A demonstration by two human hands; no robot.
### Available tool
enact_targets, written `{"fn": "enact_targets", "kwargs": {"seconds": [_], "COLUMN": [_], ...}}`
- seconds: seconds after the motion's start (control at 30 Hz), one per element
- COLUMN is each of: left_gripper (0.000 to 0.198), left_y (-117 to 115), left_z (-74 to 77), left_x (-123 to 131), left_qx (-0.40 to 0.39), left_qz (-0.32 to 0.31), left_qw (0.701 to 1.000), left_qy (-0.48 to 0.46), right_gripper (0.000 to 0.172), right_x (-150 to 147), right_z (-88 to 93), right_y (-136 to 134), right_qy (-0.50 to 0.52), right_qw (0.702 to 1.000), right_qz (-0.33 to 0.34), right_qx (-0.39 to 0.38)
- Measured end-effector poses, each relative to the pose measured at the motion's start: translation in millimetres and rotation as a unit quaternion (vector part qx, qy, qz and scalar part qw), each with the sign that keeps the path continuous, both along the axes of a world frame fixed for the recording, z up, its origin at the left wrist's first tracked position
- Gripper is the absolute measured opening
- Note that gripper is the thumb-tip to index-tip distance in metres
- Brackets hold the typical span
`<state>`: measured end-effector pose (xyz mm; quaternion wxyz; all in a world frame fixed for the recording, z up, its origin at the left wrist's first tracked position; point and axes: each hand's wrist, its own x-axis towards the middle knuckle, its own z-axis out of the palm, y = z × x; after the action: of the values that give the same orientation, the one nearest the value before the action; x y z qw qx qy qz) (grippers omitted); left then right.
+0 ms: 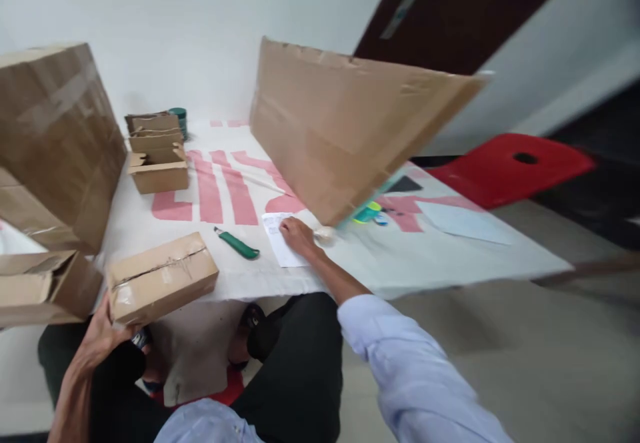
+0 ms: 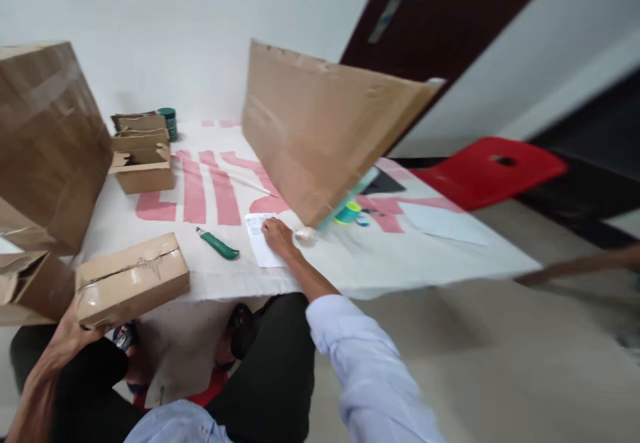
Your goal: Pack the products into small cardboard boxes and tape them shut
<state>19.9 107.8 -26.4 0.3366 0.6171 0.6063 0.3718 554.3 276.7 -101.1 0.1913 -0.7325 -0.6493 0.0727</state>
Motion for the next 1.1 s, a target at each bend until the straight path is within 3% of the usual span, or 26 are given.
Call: {"fn": "enact_targets", "kwargs": {"seconds": [0.17,0.3,0.5,0.6,0.7,0.8,0.93,1.1], "left_gripper": [0.121,0.098,0.069,0.069,0.067,0.065,0.060,0.062], "left_y": [-13.5,-15.2,-11.2,-11.9,-14.1,-15.7,-16.2,-17.7], "left_z": [7.6,13.6,27.1,29.7,30.3,31.2,32.0,27.4], "left_x": [5.4,2.1,-1.8,-0.4,1.7,2.2,-0.5,-5.0], "left_qx": [0.036,0.087,0.084,0.090,0.090,0.089,0.086,0.104], "left_qz": [0.027,-0.007,-0.051,-0.054,-0.054,-0.057,-0.063,-0.077], "left_qw": [0.993,0.989,0.992,0.991,0.991,0.990,0.992,0.992], "left_qy": [-0.112,-0.119,-0.075,-0.084,-0.088,-0.091,-0.063,-0.014], "right_gripper": [0.026,0.027,0.033,0.033,0.032,0.038,0.040,0.033], "right_x": [-4.6,-5.4,-8.4,-28.8,-65.9,-105.2,-136.9,-143.7], "right_z": [-6.2,-7.9,-4.6,-0.6,4.3,7.1,1.7,-11.5], "right_y": [-8.9,-18.3,-28.5,-32.8,-41.5,-52.2,-58.8,-55.9], "right_qy": [-0.031,-0.049,-0.050,-0.023,0.041,0.090,0.081,0.057], "right_qw": [0.999,0.999,0.997,0.992,0.975,0.958,0.954,0.957], "right_qz": [0.012,0.015,0.019,0.065,0.161,0.226,0.252,0.256], "right_qx": [-0.008,0.003,0.052,0.103,0.149,0.151,0.138,0.127]}}
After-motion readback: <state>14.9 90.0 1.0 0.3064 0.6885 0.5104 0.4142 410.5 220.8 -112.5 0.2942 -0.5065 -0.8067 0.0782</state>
